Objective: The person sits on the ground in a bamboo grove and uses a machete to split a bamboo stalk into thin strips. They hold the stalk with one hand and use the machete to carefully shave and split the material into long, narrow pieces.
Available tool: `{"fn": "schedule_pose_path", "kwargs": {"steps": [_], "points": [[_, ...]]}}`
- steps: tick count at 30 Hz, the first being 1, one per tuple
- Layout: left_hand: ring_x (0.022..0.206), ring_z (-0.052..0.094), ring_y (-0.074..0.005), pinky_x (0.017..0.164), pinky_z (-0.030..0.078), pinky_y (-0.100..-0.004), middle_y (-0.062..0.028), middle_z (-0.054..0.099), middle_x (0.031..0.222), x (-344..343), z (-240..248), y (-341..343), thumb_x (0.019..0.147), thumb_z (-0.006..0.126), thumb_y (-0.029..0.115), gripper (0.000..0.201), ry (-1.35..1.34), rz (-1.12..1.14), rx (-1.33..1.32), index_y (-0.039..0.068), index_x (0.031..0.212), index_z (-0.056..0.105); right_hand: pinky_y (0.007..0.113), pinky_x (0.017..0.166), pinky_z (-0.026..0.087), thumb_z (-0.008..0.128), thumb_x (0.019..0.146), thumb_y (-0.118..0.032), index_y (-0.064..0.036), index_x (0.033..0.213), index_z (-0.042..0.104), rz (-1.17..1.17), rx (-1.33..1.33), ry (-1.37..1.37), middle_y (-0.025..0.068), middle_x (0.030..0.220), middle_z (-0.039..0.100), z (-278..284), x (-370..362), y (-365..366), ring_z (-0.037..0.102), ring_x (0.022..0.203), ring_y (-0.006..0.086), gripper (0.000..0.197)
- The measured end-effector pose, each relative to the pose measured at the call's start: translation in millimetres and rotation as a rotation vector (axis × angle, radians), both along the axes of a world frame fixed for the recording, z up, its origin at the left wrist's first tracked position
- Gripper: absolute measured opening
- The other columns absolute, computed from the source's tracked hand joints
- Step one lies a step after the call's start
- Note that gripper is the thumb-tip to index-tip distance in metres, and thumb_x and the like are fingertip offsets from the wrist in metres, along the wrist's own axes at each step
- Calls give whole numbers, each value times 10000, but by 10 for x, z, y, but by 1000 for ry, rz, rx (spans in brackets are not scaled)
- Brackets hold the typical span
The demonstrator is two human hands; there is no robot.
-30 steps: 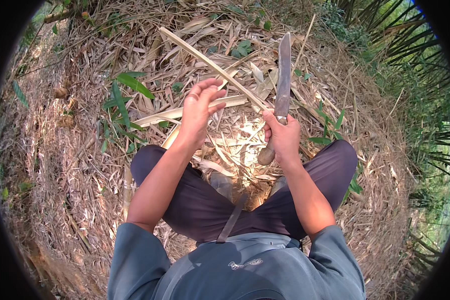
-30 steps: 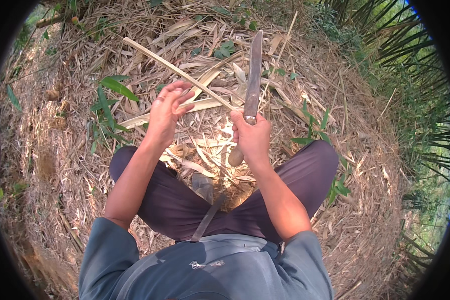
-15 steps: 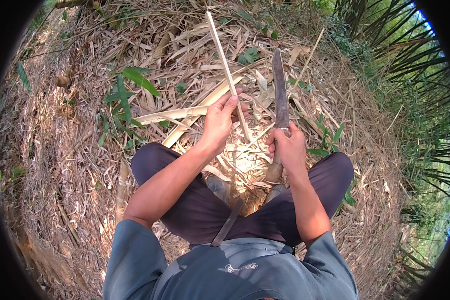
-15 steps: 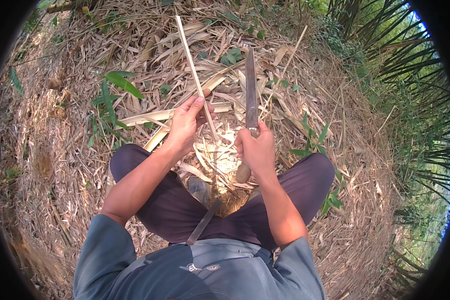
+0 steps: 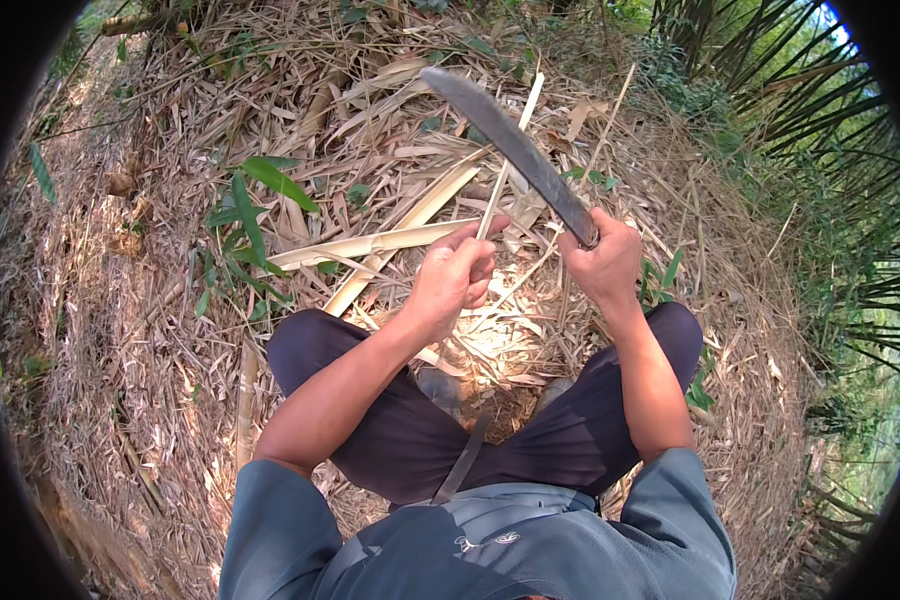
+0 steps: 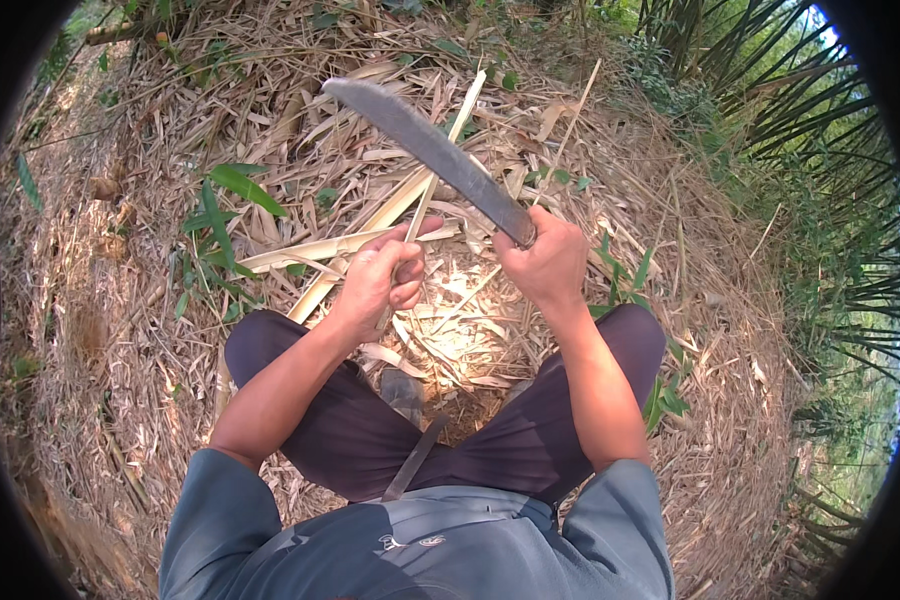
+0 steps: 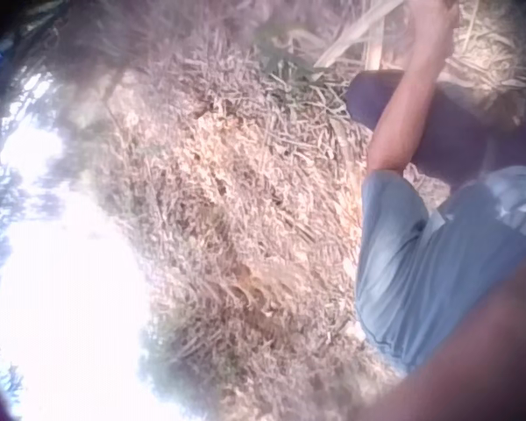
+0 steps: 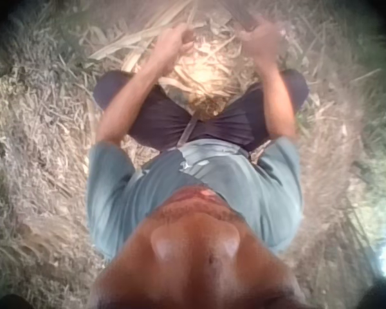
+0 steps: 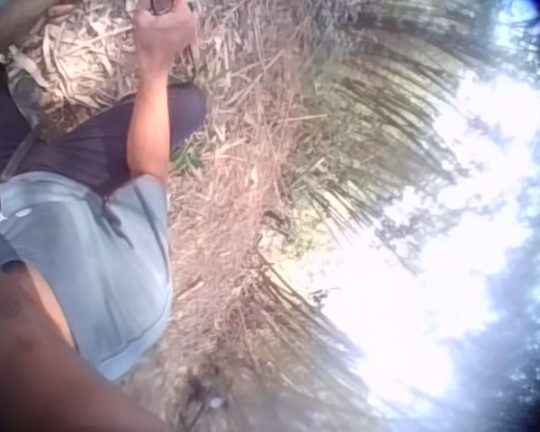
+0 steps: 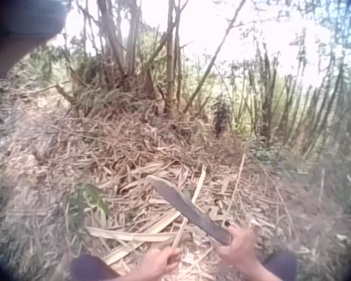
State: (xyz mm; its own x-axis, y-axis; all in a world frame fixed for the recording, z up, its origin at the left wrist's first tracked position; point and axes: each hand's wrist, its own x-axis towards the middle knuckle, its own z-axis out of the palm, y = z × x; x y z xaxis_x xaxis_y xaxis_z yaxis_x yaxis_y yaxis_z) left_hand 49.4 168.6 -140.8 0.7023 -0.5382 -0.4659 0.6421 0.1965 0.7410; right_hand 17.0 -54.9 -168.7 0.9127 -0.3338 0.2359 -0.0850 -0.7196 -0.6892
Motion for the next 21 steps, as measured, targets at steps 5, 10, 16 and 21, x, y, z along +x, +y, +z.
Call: {"fn": "schedule_pose_path", "kwargs": {"steps": [5, 10, 16, 21], "points": [[606, 425, -49, 526, 365, -242, 33, 499, 775, -84, 74, -101, 882, 610, 93, 454, -426, -140, 320, -10, 1320, 551, 428, 554, 498, 784, 677, -298, -57, 688, 641, 189, -219, -85, 151, 649, 635, -50, 47, 103, 644, 601, 366, 280], [733, 511, -37, 631, 429, -222, 1, 615, 948, -95, -72, -126, 888, 655, 117, 530, -654, -100, 376, -8, 1386, 525, 433, 566, 514, 754, 669, -275, -66, 678, 635, 295, -215, -80, 132, 646, 635, -94, 76, 225, 660, 614, 345, 240], [933, 604, -95, 822, 498, -260, -62, 670, 1109, -153, -3, -90, 894, 698, 175, 633, -540, -192, 362, 22, 1461, 462, 438, 577, 527, 777, 609, -291, -96, 687, 654, 436, -249, -21, 94, 685, 676, -113, 20, 237, 688, 637, 317, 243], [904, 624, -83, 796, 515, -251, -57, 680, 960, -194, 17, -124, 881, 723, 203, 684, -634, -158, 351, -26, 1453, 425, 450, 626, 553, 756, 575, -246, -78, 733, 673, 523, -235, -26, 128, 712, 686, -66, 1, 292, 695, 675, 337, 245]]}}
